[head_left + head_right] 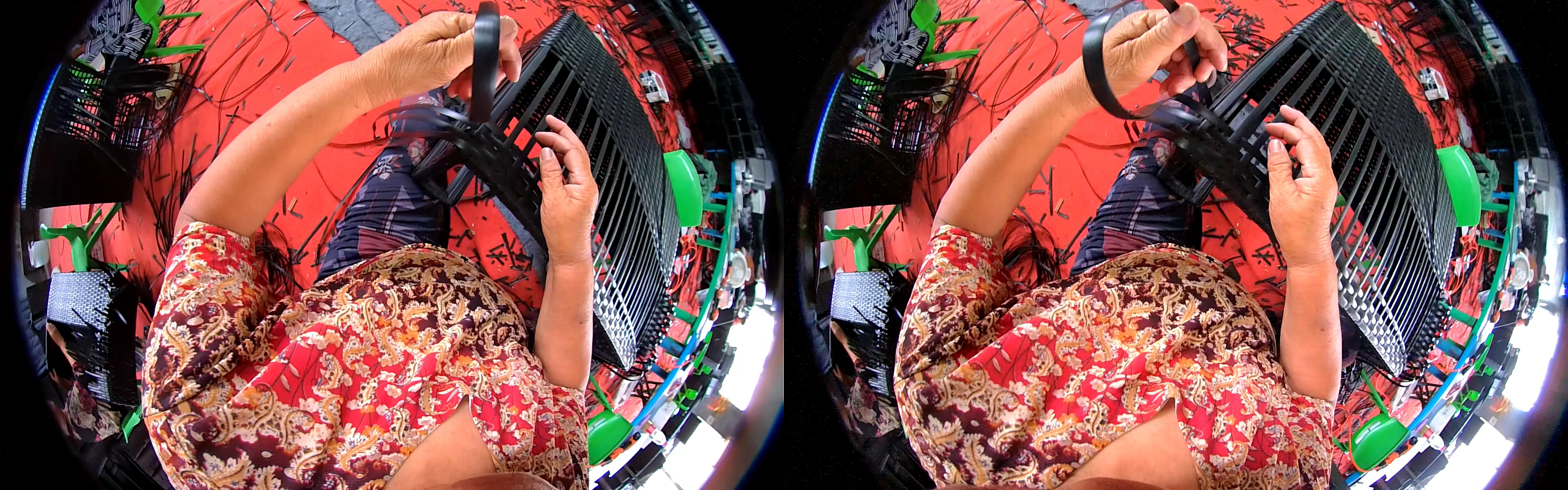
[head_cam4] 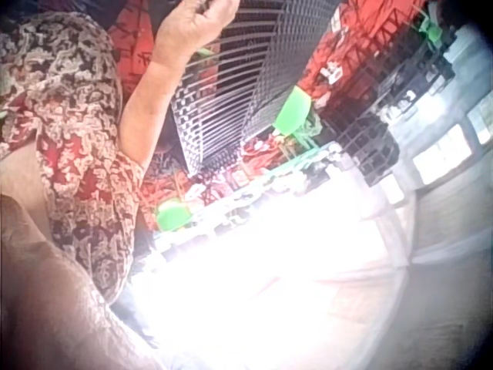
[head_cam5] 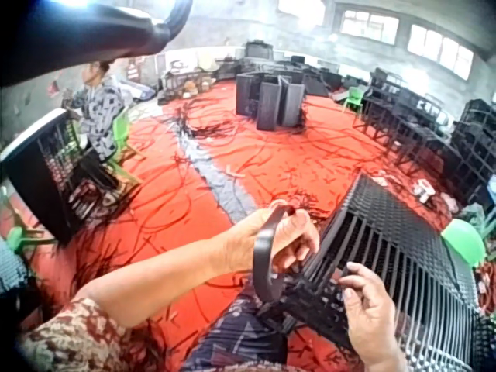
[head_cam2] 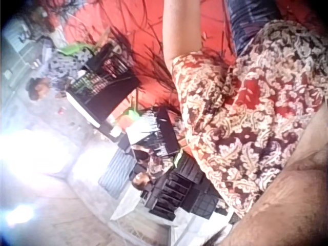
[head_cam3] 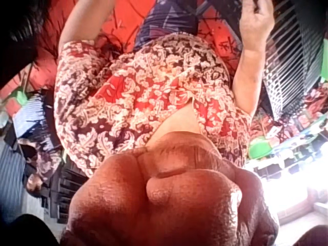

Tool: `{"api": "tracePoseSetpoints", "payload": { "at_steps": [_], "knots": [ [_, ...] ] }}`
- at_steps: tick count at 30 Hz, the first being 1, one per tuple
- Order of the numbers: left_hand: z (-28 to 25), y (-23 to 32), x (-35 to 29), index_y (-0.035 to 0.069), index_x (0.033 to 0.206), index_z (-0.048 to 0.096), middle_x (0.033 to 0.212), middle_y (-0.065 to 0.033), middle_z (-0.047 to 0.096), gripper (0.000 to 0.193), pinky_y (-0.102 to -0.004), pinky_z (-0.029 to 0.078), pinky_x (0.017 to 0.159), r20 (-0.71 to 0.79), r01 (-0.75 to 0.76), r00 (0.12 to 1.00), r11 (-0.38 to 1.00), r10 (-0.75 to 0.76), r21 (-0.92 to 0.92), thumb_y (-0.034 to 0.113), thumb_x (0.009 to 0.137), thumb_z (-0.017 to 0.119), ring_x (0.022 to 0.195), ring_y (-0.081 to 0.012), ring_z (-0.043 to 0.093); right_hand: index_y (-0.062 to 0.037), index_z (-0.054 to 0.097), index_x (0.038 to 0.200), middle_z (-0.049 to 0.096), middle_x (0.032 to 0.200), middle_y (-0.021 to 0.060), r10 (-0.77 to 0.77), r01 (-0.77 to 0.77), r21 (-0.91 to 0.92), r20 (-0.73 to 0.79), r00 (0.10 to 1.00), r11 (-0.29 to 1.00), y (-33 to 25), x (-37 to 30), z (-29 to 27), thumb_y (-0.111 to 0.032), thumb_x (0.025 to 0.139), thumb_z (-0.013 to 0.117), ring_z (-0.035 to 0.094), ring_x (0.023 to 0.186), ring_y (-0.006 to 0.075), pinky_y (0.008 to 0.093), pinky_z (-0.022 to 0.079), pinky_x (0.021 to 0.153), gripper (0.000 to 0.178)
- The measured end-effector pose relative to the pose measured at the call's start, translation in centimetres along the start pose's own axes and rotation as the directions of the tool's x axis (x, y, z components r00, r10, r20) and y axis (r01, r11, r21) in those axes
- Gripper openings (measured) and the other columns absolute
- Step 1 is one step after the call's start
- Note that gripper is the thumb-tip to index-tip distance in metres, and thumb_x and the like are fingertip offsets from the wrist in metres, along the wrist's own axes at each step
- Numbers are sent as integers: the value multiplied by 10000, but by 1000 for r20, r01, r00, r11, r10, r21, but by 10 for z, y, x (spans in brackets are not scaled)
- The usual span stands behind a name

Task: The person weaves black plastic strips through a metal frame and fastens them into place.

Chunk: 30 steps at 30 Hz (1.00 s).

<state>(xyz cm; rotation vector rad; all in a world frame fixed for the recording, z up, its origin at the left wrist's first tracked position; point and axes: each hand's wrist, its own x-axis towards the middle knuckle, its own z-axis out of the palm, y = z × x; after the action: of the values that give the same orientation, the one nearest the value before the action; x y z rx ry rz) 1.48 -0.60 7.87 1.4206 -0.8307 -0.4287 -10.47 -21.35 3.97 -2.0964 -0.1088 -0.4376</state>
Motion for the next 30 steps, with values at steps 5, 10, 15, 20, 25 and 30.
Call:
{"api": "tracePoseSetpoints", "payload": {
  "at_steps": [5, 10, 15, 20, 25, 30],
  "knots": [
    [2, -13, 1, 35, 855, 629, 678, -16, 545, 571, -201, 394, 482, 21, -19, 1000, 969, 14, 246, 495, 948, 303, 523, -64, 493, -29, 614, 968, 545, 1186, 92, 4, -4, -31, 0, 1000, 1000, -1, 0, 1, -49, 864, 549, 522, 1054, 192, 289, 414, 871, 125],
    [16, -14, -1, 65, 872, 624, 744, -5, 543, 452, -223, 442, 603, -3, 159, 986, 951, -164, 264, 503, 863, 515, 700, -92, 526, -25, 612, 974, 539, 1192, 95, -40, 40, -8, 3, 999, 999, 3, 0, -1, -40, 863, 545, 520, 1064, 192, 286, 417, 868, 131],
    [9, -59, 2, 25, 927, 581, 840, -68, 571, 261, -289, 445, 742, 129, -395, 893, 614, 431, 684, 265, 931, 479, 850, -215, 551, -27, 612, 978, 539, 1194, 93, -66, 66, 0, 8, 998, 998, 2, 1, 1, -34, 861, 541, 518, 1064, 186, 280, 411, 862, 138],
    [13, -59, 4, 31, 970, 551, 866, -106, 575, 143, -321, 430, 715, 173, -231, 972, 800, 161, 554, 136, 923, 467, 834, -234, 559, -35, 612, 983, 541, 1195, 88, -72, 73, -35, 7, 997, 997, 4, 1, -1, -33, 859, 542, 519, 1055, 172, 272, 406, 850, 143],
    [14, -64, 14, 68, 974, 533, 806, -93, 564, 162, -329, 459, 682, 112, -105, 992, 815, 49, 570, 24, 825, 487, 758, -231, 573, -43, 612, 984, 547, 1188, 86, -63, 63, -30, 1, 998, 998, 6, 2, 0, -39, 859, 546, 527, 1039, 170, 268, 408, 844, 142],
    [14, -56, 12, 128, 1030, 525, 748, -73, 548, 304, -323, 449, 636, 51, 21, 996, 786, -67, 618, -6, 760, 493, 687, -211, 554, -39, 611, 975, 549, 1183, 90, -67, 67, -40, 5, 998, 997, 5, 2, 2, -47, 861, 550, 528, 1060, 182, 280, 409, 872, 130]
  ]
}}
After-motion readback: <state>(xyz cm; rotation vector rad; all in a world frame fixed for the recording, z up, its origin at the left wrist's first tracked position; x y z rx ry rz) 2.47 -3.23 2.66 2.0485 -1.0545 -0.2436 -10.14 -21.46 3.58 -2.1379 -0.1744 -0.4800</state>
